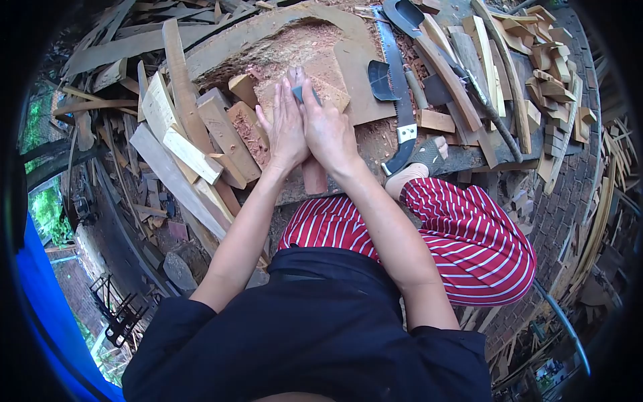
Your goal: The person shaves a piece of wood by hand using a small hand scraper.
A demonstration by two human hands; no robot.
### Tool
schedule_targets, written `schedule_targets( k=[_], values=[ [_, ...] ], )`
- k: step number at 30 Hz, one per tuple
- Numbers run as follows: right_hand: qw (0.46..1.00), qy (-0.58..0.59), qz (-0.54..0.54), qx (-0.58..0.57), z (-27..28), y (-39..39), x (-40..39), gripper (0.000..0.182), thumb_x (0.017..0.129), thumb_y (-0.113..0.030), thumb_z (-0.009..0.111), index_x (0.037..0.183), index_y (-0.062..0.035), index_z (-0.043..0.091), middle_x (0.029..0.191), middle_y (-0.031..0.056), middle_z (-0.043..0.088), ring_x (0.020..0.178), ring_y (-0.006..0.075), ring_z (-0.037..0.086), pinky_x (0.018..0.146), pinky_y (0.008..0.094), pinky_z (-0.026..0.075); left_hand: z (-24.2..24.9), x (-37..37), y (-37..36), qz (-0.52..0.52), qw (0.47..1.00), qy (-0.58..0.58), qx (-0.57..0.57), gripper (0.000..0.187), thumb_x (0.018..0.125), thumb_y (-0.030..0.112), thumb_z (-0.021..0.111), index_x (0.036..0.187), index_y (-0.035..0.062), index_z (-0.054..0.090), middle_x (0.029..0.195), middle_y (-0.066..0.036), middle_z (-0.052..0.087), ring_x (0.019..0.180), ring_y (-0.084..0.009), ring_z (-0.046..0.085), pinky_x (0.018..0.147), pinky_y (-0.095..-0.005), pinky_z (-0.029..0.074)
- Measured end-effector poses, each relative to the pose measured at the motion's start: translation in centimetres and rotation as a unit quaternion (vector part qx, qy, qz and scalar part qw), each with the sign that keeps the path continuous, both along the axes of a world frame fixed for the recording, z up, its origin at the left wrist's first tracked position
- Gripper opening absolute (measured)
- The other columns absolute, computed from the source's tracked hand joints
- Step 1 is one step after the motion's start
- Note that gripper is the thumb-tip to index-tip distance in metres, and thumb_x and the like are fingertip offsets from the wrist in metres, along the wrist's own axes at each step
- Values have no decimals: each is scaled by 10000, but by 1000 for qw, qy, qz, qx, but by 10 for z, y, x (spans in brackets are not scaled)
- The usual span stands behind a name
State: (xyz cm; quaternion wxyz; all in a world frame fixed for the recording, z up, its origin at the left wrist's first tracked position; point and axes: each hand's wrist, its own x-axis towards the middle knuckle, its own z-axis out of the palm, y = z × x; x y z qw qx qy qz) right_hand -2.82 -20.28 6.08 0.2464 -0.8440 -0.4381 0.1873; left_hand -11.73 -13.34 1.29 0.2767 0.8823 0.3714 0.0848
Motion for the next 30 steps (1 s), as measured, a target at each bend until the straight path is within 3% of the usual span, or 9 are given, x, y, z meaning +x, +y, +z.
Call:
schedule_targets(
  k=[3, 7, 9, 10, 12, 19, 24, 27, 30],
  values=[
    [999, -15, -10, 28, -20, 31, 21, 539, 997, -255, 534, 1492, -79, 418, 845, 298, 681, 774, 468, 705, 674, 545, 579, 17, 2, -4, -20, 998, 54, 25, 847, 981, 371, 488, 1588, -51, 75, 1659, -218, 180, 1563, -324, 115, 1166, -669, -93],
    [999, -15, 3, 44, -2, 19, 13, 517, 998, -260, 529, 1464, -59, 431, 846, 306, 682, 783, 472, 705, 666, 546, 579, -3, -1, -2, -15, 999, 36, 7, 989, 906, 418, 599, 1589, -48, 57, 1662, -215, 177, 1563, -327, 112, 1164, -672, -97],
    [1000, 21, -14, -3, 5, 3, 2, 463, 998, -203, 530, 1430, -41, 492, 871, 332, 665, 844, 494, 673, 732, 564, 538, -38, -1, -1, -9, 965, 105, 240, 1119, 820, 463, 685, 1591, -44, 52, 1660, -221, 178, 1563, -329, 115, 1160, -675, -100],
    [1000, 23, -18, -3, 4, 8, 4, 463, 998, -203, 530, 1430, -41, 492, 871, 332, 665, 844, 494, 673, 732, 564, 538, -28, -1, -1, -13, 965, 106, 239, 1119, 820, 463, 685, 1591, -44, 52, 1660, -221, 178, 1563, -329, 115, 1160, -675, -100],
    [999, 18, -16, 24, -1, 27, 14, 481, 1003, -265, 518, 1426, -52, 436, 837, 305, 683, 782, 483, 704, 658, 551, 578, 3, -1, 0, -21, 999, 30, 18, 1016, 891, 436, 612, 1591, -42, 51, 1660, -214, 187, 1562, -326, 120, 1162, -675, -93],
    [1000, -22, 8, -16, 3, 8, 5, 454, 1011, -271, 501, 1417, -76, 448, 873, 300, 692, 788, 484, 707, 669, 552, 582, -6, 0, 3, -16, 999, 22, 27, 933, 946, 416, 542, 1592, -41, 47, 1659, -212, 191, 1563, -323, 118, 1165, -675, -79],
    [1000, 25, -15, -4, 1, 24, 14, 480, 1002, -246, 504, 1460, -128, 422, 888, 318, 687, 797, 490, 705, 690, 550, 583, 13, 0, -1, -22, 999, 24, 3, 902, 965, 413, 506, 1592, -40, 41, 1666, -202, 174, 1565, -319, 110, 1166, -674, -84],
    [999, -29, -2, -19, 11, 4, 0, 480, 1000, -244, 506, 1452, -103, 424, 874, 313, 688, 821, 478, 709, 702, 547, 582, -6, -1, 3, -19, 999, 23, 14, 972, 930, 457, 553, 1594, -34, 40, 1672, -198, 154, 1565, -319, 108, 1166, -674, -87],
    [999, 30, -10, -22, 3, 30, 16, 473, 1003, -245, 498, 1447, -95, 432, 855, 309, 688, 831, 468, 711, 712, 554, 579, 4, -1, 1, -36, 997, 54, 29, 1016, 907, 491, 578, 1597, -24, 39, 1679, -195, 130, 1567, -315, 99, 1166, -673, -91]
  ],
)
